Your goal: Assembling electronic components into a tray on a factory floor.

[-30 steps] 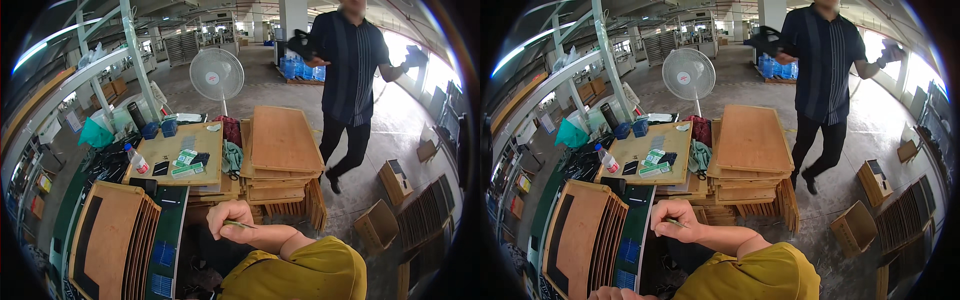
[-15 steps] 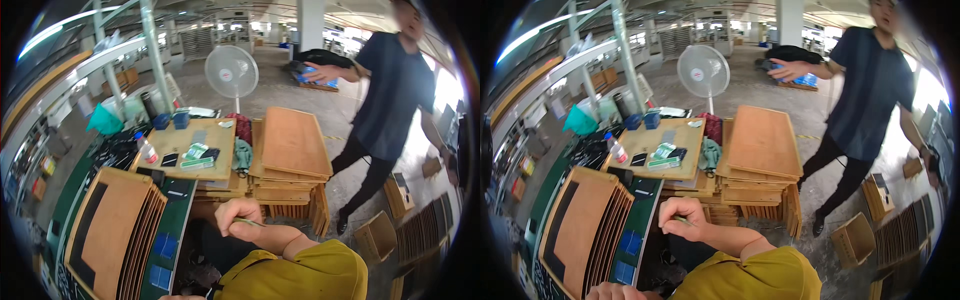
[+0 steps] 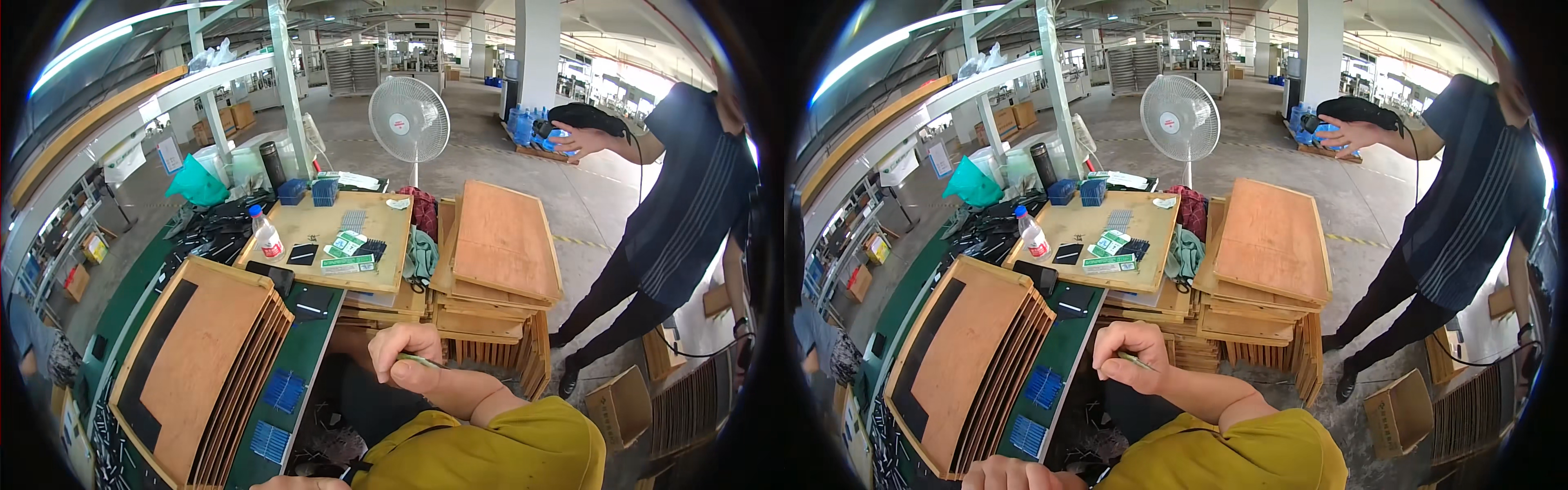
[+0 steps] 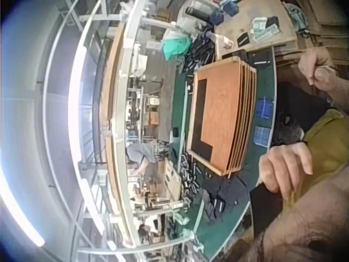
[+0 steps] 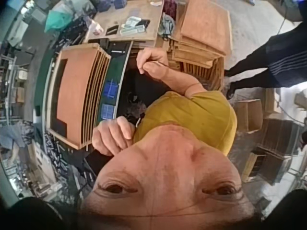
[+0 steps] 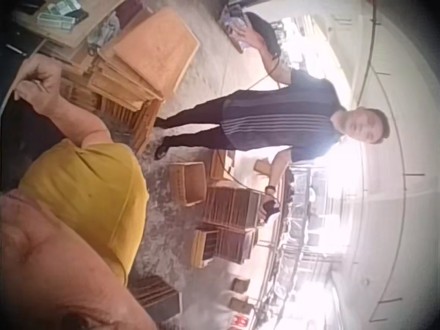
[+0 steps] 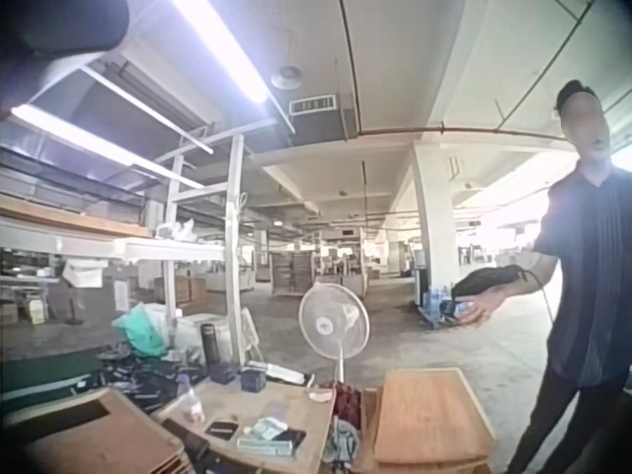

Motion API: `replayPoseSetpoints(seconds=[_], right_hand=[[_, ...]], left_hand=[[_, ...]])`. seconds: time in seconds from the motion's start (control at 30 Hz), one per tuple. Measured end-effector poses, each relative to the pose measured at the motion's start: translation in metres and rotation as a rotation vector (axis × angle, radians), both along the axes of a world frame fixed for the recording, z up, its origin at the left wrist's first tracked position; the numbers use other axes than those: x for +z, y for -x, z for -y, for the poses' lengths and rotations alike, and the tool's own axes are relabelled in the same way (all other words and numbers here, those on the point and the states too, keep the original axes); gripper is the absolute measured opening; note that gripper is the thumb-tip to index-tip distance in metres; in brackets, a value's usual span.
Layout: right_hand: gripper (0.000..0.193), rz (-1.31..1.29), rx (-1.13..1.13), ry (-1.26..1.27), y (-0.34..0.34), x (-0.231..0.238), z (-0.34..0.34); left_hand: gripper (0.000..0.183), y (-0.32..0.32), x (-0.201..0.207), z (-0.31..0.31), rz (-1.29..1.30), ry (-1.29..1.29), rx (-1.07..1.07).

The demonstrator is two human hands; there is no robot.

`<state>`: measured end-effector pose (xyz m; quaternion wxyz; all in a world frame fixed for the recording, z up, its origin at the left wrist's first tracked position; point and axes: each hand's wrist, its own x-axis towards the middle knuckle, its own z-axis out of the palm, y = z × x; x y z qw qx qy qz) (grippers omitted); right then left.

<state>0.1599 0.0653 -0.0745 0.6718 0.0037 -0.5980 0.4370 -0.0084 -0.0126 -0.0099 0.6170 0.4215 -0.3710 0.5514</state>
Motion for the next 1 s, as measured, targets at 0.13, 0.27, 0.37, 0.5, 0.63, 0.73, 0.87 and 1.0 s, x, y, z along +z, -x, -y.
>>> replayPoseSetpoints(seconds=[0.13,0.27,0.37,0.5,0.63,0.73,0.87,1.0], right_hand=[[0.015,-0.005,0.004,0.007,0.002,0.001,-0.001],[0.014,0.005,0.02,0.019,0.004,0.002,-0.006],[0.015,-0.01,-0.001,0.013,0.009,0.002,-0.007],[0.025,-0.036,0.015,0.05,0.023,0.0,-0.005],[0.032,-0.047,-0.036,0.101,0.028,0.0,-0.003],[0.032,-0.014,0.056,0.135,0.039,0.001,-0.005],[0.03,0.013,0.128,0.065,0.05,-0.007,-0.016],[0.028,0.006,0.149,0.046,0.066,-0.01,-0.024]], left_hand=[[0.026,0.002,-0.001,-0.001,0.001,-0.001,0.0],[0.026,0.007,0.0,-0.006,-0.01,0.01,0.01],[0.024,0.015,-0.001,-0.017,-0.047,-0.179,-0.054],[0.023,0.03,-0.005,-0.013,-0.019,-0.26,0.037],[0.025,0.038,-0.006,-0.009,-0.039,-0.222,0.07],[0.027,0.046,-0.004,-0.004,-0.002,-0.279,0.125],[0.027,0.056,-0.019,0.01,0.217,-0.294,0.216],[0.022,0.11,-0.051,0.044,0.108,-0.022,0.605]])
